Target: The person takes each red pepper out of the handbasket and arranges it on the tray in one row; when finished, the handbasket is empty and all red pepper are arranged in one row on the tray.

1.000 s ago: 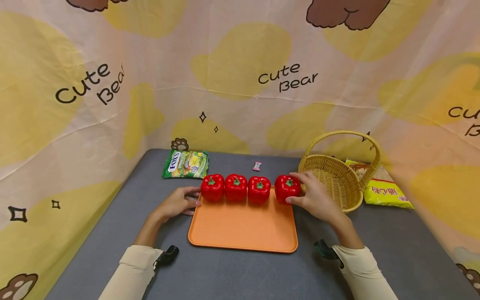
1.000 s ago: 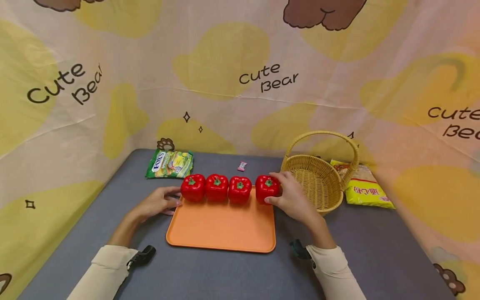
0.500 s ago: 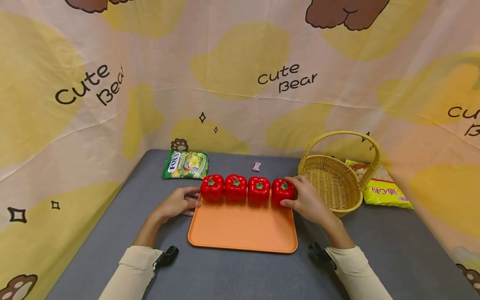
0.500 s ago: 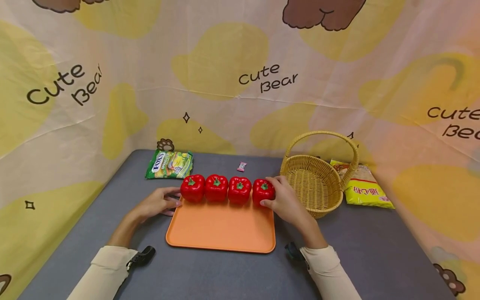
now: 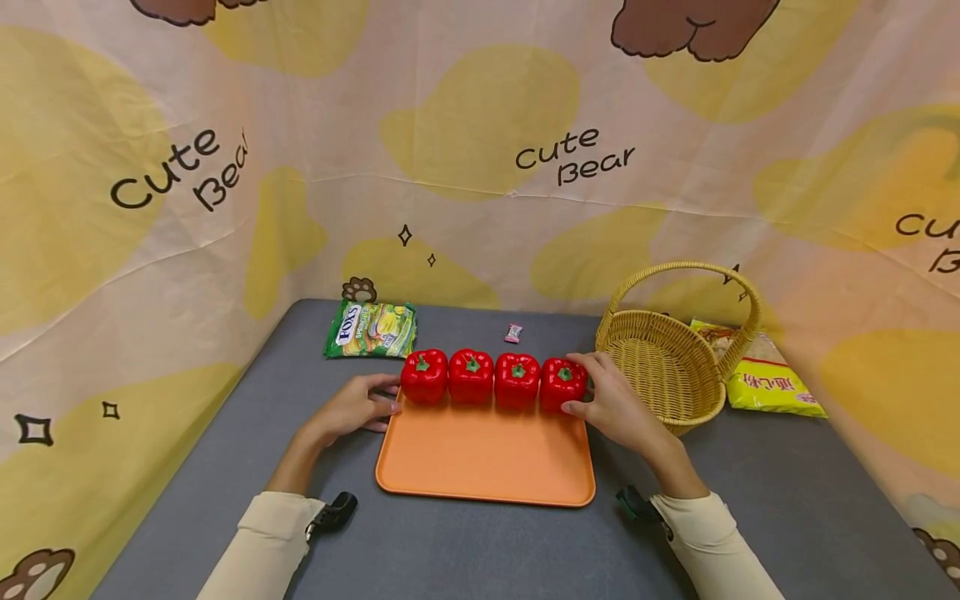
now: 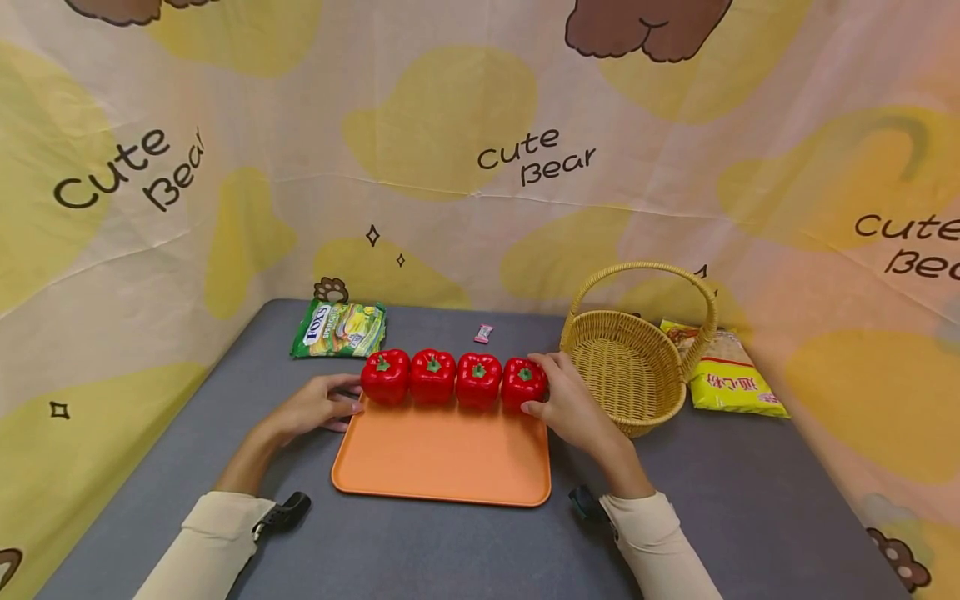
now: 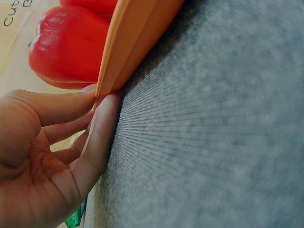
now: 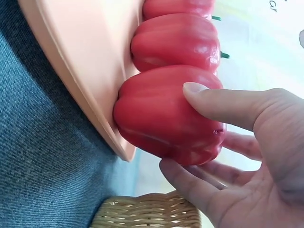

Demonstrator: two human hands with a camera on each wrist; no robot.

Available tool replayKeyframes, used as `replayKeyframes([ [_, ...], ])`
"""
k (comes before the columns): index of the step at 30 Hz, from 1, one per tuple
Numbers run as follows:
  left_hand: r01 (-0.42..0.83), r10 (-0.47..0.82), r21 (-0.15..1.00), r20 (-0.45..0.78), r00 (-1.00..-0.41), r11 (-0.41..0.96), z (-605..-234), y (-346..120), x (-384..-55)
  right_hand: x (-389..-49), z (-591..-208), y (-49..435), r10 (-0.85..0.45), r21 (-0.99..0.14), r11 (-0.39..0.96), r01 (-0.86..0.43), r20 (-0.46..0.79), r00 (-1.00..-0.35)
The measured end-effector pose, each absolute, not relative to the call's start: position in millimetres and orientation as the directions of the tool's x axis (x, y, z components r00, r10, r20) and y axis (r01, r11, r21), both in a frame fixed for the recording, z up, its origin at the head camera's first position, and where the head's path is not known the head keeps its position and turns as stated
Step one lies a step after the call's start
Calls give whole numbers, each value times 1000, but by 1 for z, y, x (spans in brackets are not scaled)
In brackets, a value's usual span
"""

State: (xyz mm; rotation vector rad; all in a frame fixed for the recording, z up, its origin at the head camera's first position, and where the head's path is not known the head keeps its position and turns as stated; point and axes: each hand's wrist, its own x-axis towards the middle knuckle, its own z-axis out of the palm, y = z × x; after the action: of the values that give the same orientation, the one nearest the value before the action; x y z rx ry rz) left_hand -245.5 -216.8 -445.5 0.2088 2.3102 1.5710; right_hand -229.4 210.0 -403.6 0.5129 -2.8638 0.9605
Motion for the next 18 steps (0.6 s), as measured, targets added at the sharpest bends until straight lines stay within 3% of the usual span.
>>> replayKeyframes([
  [18,-79,298,919,-206,-932,386,-444,-215,-245,-228,-395,217,-290,-624,706,-335,176,-941],
])
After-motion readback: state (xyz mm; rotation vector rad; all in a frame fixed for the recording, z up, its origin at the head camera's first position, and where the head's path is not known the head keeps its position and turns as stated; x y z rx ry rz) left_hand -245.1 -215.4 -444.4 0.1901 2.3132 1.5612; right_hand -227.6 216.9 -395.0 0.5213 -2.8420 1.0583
